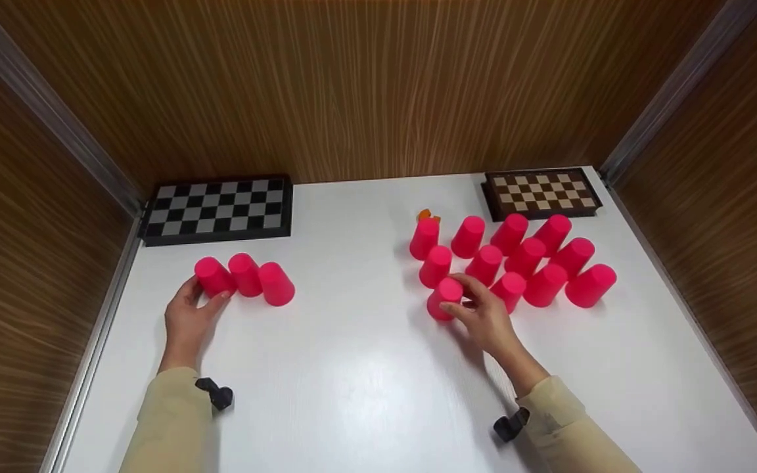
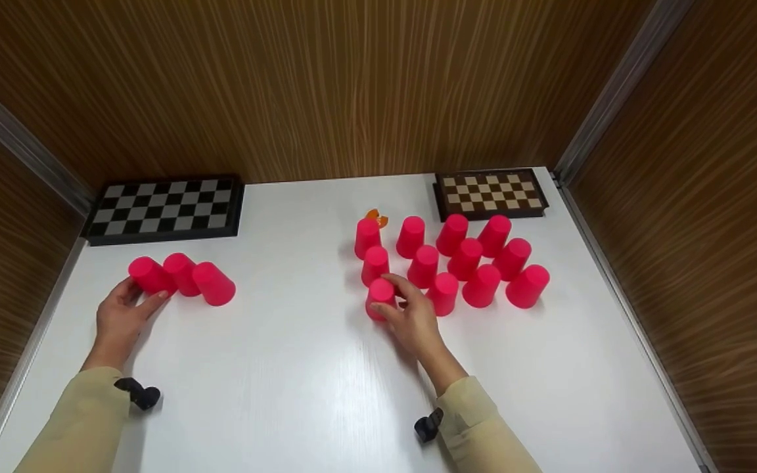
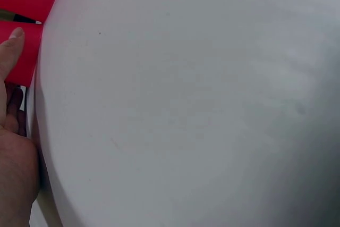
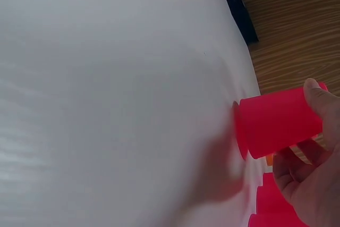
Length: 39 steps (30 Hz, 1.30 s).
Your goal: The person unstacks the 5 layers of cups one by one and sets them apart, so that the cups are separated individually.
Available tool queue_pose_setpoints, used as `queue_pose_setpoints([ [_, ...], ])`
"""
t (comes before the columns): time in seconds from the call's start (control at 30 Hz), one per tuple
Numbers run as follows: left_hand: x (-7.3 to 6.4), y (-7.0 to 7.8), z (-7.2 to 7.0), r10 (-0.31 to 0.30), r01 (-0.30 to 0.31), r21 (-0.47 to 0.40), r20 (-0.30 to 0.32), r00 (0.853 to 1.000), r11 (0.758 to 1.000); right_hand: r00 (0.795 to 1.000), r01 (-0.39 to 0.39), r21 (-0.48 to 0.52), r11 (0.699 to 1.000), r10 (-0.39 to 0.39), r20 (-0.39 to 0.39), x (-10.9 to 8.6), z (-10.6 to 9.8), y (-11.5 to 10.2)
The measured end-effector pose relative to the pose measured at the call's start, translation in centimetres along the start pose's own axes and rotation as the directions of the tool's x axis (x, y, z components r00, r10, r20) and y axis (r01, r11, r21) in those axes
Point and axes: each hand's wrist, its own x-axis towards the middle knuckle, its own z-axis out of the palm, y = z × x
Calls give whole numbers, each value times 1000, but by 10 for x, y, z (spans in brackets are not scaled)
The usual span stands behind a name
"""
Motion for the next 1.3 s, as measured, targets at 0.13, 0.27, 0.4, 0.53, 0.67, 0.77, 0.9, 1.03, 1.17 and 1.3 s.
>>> queue_pose_setpoints([
  [0.13,1,0,0,-1,1,-3,-4,1000,1000,1000,0,-15,1000,0,-2,-1,-1,2],
  [0.27,1,-1,0,-4,4,-6,-3,1000,1000,1000,-15,-18,1000,15,-3,-1,-2,3],
  [0.4,0,-1,-1,-8,8,-16,2,1000,1000,1000,-30,-13,999,30,-1,-1,-2,3],
  [0.53,0,-2,-1,-1,1,-11,2,1000,1000,999,-39,-18,999,39,-5,0,-2,4],
  [0.67,1,-2,0,25,-25,-2,-14,1000,1000,1000,-23,-14,1000,23,-15,-1,-2,7],
  [0.77,1,-2,1,43,-44,0,-26,999,999,1000,-21,-15,1000,21,-11,-1,-2,7],
  [0.9,0,-2,1,39,-39,6,-21,999,999,1000,-30,-22,999,30,-3,-3,-3,6],
  [1.03,0,-1,0,39,-39,19,-12,999,999,1000,1,-13,1000,-1,-21,-5,-7,-1],
  [1.17,0,-1,0,34,-33,24,-11,999,999,993,89,-15,996,-90,-82,-7,-10,-17],
  [1.3,0,-2,0,19,-19,6,-6,1000,1000,963,222,-15,975,-222,-152,-4,-4,-42],
])
